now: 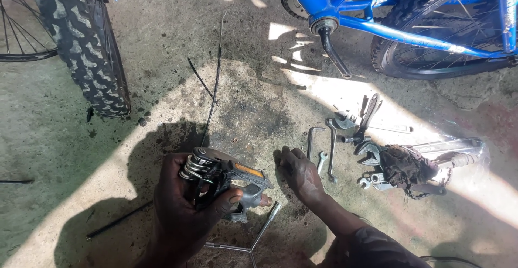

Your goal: Disassembling and repairing a bicycle pedal using a multi-tool and other hand tools on a concrete floor.

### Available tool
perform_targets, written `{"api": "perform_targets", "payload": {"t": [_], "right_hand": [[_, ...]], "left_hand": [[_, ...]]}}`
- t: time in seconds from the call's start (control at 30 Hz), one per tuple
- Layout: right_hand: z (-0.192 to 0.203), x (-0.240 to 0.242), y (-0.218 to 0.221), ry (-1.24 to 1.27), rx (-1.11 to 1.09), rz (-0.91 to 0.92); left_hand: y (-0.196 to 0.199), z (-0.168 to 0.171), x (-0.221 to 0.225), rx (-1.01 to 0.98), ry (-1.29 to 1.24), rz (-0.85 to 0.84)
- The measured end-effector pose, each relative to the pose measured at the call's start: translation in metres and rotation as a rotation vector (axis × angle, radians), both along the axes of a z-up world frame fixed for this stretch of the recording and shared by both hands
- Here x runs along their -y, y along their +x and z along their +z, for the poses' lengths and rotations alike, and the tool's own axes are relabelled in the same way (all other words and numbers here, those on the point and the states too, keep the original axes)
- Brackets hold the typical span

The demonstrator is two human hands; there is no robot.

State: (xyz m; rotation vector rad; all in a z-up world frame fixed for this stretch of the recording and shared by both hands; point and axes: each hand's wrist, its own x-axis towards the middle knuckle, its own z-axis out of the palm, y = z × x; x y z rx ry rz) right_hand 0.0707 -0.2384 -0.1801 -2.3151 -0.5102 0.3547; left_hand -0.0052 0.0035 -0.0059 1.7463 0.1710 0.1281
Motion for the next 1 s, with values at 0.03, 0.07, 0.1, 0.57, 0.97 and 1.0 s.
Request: {"api": "perform_targets", "payload": {"t": [0.03, 0.07, 0.1, 0.57, 0.97, 1.0], "right_hand": [[-0.002, 0.002, 0.000, 0.016, -0.002, -0.004], [0.002, 0.001, -0.001, 0.015, -0.002, -0.003], [0.005, 0.000, -0.001, 0.009, -0.059, -0.050], [0.055, 0.003, -0.016, 0.210, -0.360, -0.469], [0.135, -0.003, -0.048, 0.851, -1.358, -0.285], [0.131, 0.000, -0.049, 0.856, -1.412, -0.280]], "left_hand": [[-0.001, -0.001, 0.000, -0.023, 0.004, 0.008], [0.000, 0.000, -0.001, -0.023, 0.003, 0.009], [0.000, 0.001, -0.001, -0.020, -0.007, 0.004], [0.001, -0.006, -0.003, -0.053, -0.175, 0.049], [0.007, 0.015, 0.005, 0.168, 0.022, -0.110], [0.007, 0.020, 0.007, 0.199, 0.012, -0.154]]}}
